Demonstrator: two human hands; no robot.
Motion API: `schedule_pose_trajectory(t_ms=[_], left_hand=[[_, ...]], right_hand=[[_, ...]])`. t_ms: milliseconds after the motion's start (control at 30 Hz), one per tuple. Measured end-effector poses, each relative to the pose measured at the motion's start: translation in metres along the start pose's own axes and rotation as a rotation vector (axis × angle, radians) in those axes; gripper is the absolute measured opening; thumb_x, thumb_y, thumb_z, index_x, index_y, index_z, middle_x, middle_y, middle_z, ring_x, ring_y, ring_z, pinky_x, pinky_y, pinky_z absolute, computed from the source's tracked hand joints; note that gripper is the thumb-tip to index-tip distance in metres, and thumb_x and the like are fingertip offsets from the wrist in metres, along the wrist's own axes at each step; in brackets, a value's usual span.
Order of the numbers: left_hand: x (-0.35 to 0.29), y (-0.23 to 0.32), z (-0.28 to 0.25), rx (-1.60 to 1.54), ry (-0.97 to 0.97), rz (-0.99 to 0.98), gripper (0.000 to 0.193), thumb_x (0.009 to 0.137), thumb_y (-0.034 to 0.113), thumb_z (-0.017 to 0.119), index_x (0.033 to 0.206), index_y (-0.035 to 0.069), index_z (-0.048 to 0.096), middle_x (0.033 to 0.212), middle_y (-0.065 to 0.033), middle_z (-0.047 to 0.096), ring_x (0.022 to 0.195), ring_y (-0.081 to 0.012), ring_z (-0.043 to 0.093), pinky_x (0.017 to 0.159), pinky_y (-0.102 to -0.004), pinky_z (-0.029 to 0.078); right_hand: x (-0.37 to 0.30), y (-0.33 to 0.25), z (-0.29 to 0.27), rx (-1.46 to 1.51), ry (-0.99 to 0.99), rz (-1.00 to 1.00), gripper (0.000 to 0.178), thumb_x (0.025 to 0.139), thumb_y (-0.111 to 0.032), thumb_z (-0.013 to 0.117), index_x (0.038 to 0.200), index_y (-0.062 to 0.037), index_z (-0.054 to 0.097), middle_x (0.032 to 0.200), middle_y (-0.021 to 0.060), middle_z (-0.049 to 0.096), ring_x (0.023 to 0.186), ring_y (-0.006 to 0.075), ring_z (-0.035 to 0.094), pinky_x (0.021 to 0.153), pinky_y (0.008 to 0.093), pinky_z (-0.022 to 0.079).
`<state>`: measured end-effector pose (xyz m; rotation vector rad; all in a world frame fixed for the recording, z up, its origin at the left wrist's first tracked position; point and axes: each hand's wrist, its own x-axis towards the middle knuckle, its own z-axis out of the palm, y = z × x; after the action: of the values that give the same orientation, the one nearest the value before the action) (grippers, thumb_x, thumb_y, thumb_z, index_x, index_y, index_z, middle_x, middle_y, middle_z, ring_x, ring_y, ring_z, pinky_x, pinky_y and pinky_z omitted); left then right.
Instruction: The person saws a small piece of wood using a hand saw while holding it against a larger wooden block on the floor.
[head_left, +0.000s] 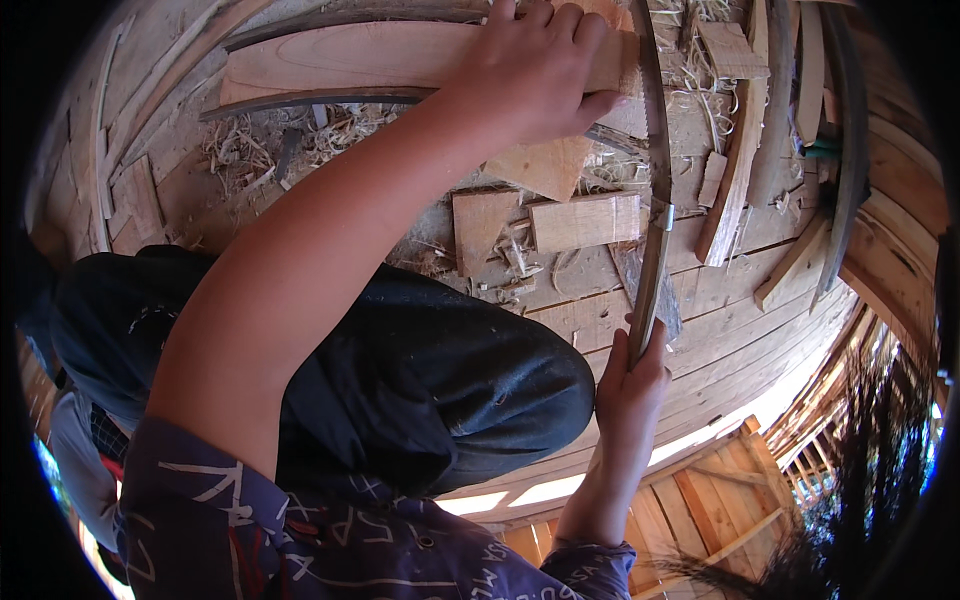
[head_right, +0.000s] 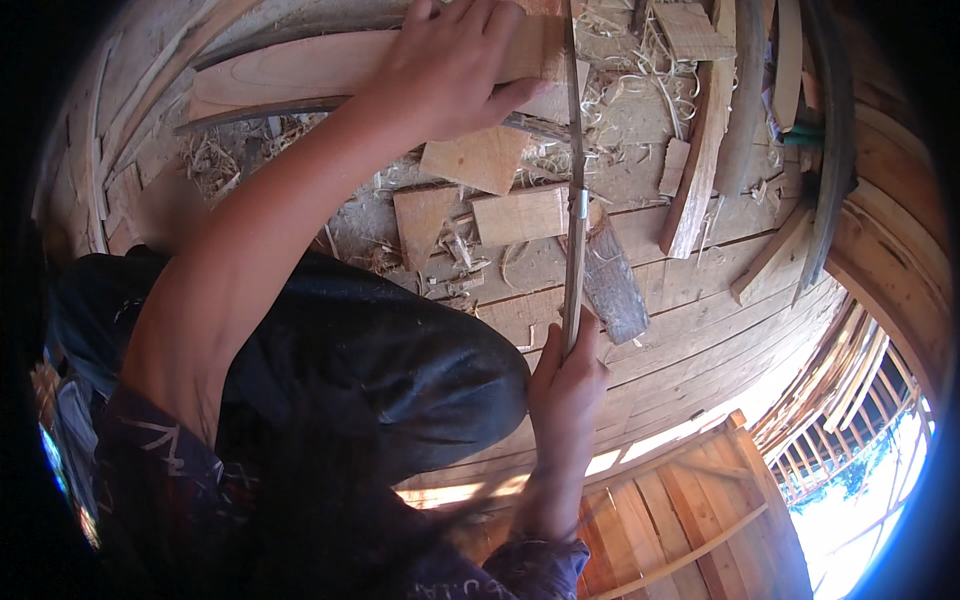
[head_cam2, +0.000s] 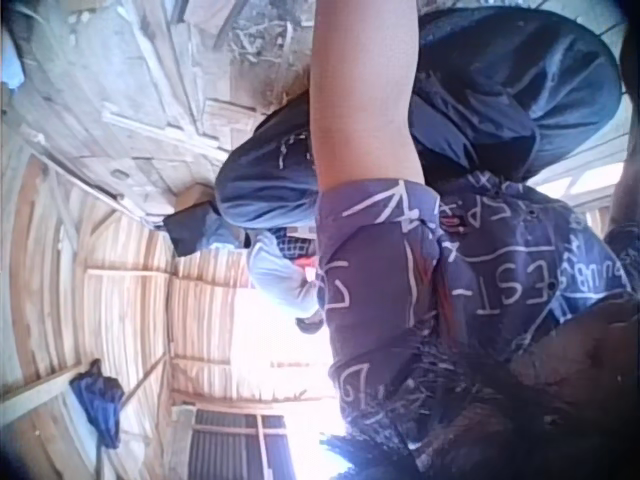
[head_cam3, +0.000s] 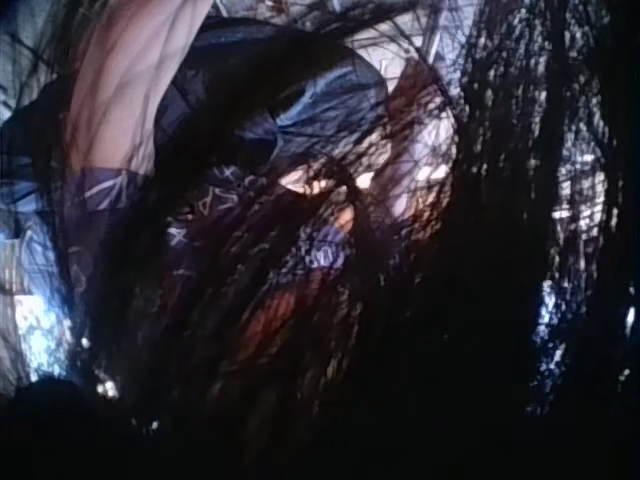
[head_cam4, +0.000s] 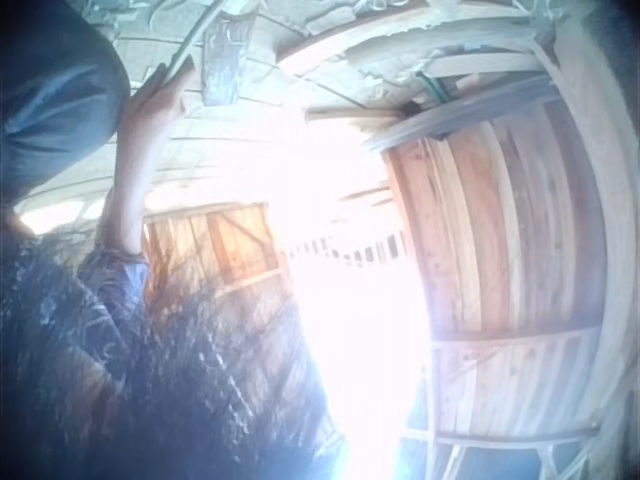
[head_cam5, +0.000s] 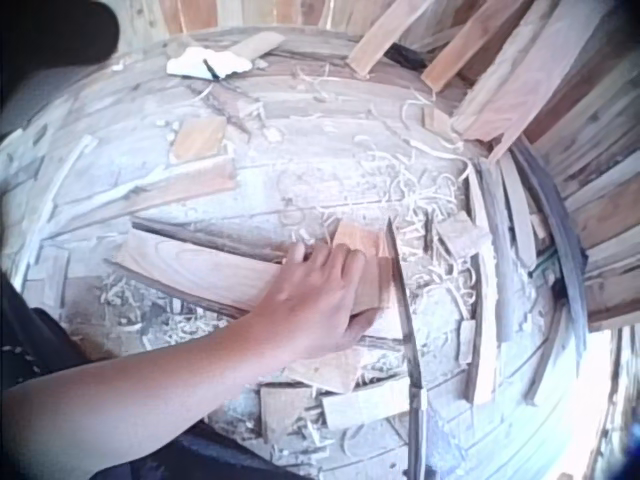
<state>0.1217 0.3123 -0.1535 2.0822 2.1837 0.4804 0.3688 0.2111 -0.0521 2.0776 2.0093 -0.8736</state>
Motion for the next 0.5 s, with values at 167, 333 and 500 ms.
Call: schedule_pose_trajectory(t_ms=[167, 333, 500], left_hand=[[0.007, -0.006, 0.006, -0.055, -0.067, -0.012, 0.054, 0.091, 0.046, 0.056, 0.111, -0.004, 0.05, 0.105, -0.0211, 0.062, 0.101, -0.032, 0.06, 0.086, -0.0469, 0.043], [0.009, -0.002, 0.007, -0.111, -0.031, -0.039, 0.054, 0.091, 0.046, 0.057, 0.11, -0.004, 0.051, 0.1, -0.0203, 0.063, 0.098, -0.0323, 0.061, 0.086, -0.0471, 0.044], [0.007, -0.007, -0.002, -0.122, -0.076, -0.062, 0.055, 0.091, 0.047, 0.057, 0.111, -0.004, 0.052, 0.101, -0.0202, 0.063, 0.099, -0.0332, 0.062, 0.088, -0.0474, 0.044]], right_hand=[[0.035, -0.018, 0.003, -0.051, 0.024, -0.077, 0.027, 0.097, -0.011, 0.052, 0.121, -0.0006, 0.053, 0.096, 0.0227, 0.068, 0.089, 0.0401, 0.068, 0.071, 0.0427, 0.052], [0.093, -0.044, 0.017, -0.055, 0.086, -0.205, 0.025, 0.098, -0.014, 0.052, 0.119, -0.0013, 0.054, 0.093, 0.0245, 0.067, 0.086, 0.0397, 0.068, 0.07, 0.0429, 0.052], [0.014, -0.01, 0.003, -0.052, 0.051, 0.011, 0.025, 0.097, -0.014, 0.054, 0.119, -0.0022, 0.054, 0.096, 0.0244, 0.067, 0.086, 0.04, 0.068, 0.07, 0.0443, 0.051]])
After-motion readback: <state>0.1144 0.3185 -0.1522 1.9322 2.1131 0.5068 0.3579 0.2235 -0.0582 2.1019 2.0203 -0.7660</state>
